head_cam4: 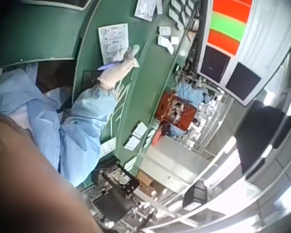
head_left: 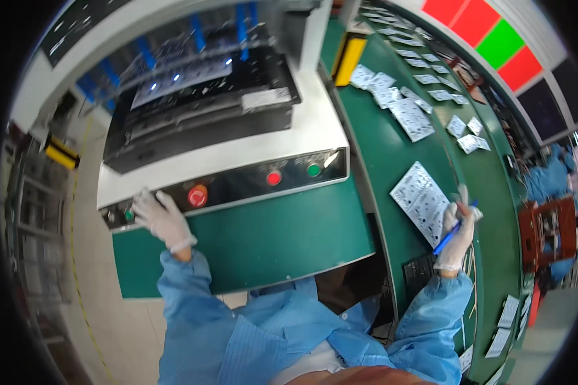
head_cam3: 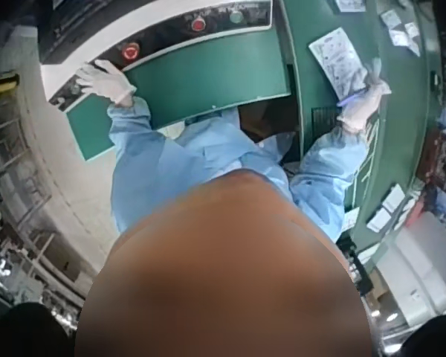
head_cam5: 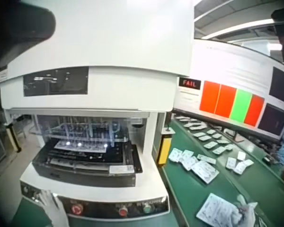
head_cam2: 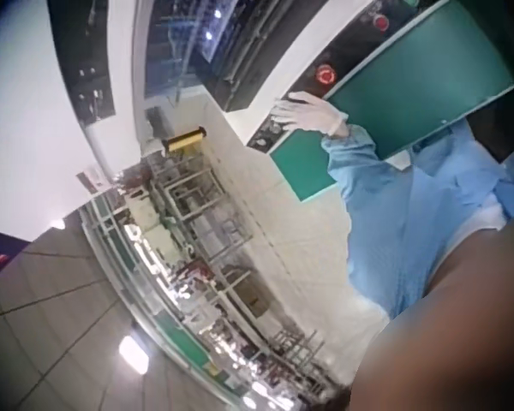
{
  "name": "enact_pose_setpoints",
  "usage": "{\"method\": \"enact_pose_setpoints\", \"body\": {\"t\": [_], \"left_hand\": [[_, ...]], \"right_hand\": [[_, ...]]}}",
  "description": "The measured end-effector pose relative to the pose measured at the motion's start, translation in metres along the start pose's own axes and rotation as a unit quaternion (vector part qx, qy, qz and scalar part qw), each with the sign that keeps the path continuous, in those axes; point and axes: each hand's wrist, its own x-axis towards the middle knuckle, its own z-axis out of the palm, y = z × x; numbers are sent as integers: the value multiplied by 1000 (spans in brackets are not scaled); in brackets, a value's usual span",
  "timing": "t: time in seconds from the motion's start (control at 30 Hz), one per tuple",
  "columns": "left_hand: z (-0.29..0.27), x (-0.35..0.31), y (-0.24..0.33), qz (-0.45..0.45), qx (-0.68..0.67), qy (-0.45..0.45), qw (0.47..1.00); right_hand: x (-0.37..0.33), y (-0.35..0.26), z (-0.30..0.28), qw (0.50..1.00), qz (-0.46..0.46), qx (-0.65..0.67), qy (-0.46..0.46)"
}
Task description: The person tests circuit boards using an automated testing jig, then marks the results on a tracking sheet with a blue pen.
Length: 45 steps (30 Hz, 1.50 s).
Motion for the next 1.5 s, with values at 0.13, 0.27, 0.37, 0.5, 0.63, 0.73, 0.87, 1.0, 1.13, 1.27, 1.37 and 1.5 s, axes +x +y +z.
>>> {"method": "enact_pose_setpoints", "body": {"t": [0.13,0.27,0.37,0.5,0.63,0.73,0.87,1.0,1.13,1.27,1.37,1.5], "left_hand": [[-6,-10,3,25,-133,8,991],[-21,-20,10,122,-108,-75,984],[-20,-14,3,54,-103,60,991],[-9,8,-20,-82,-100,106,986],[-8,5,-33,-209,-107,44,971],[-11,-2,-37,-102,-50,89,990],[-9,6,-47,-172,86,-19,981],[-5,15,-52,-181,-31,22,983],[0,6,-29,78,-34,213,973],[5,-12,10,122,-226,27,966],[10,-19,28,372,-273,100,882],[13,-18,35,306,-314,99,893]], "right_hand": [[-5,-27,102,952,-148,-127,-235],[-16,-29,186,870,-347,-194,-291],[-24,-21,204,858,-381,-188,-287],[-28,-13,200,842,-392,-207,-308],[-31,-12,200,828,-402,-196,-339],[-32,-9,204,830,-442,-189,-283],[-36,-2,204,818,-398,-255,-328],[-33,5,207,828,-396,-259,-300],[-22,-11,198,858,-346,-127,-358],[-24,-60,157,887,-361,-92,-274],[-38,-91,103,883,-424,-68,-190],[-72,-100,-1,855,-366,-345,-124]]}}
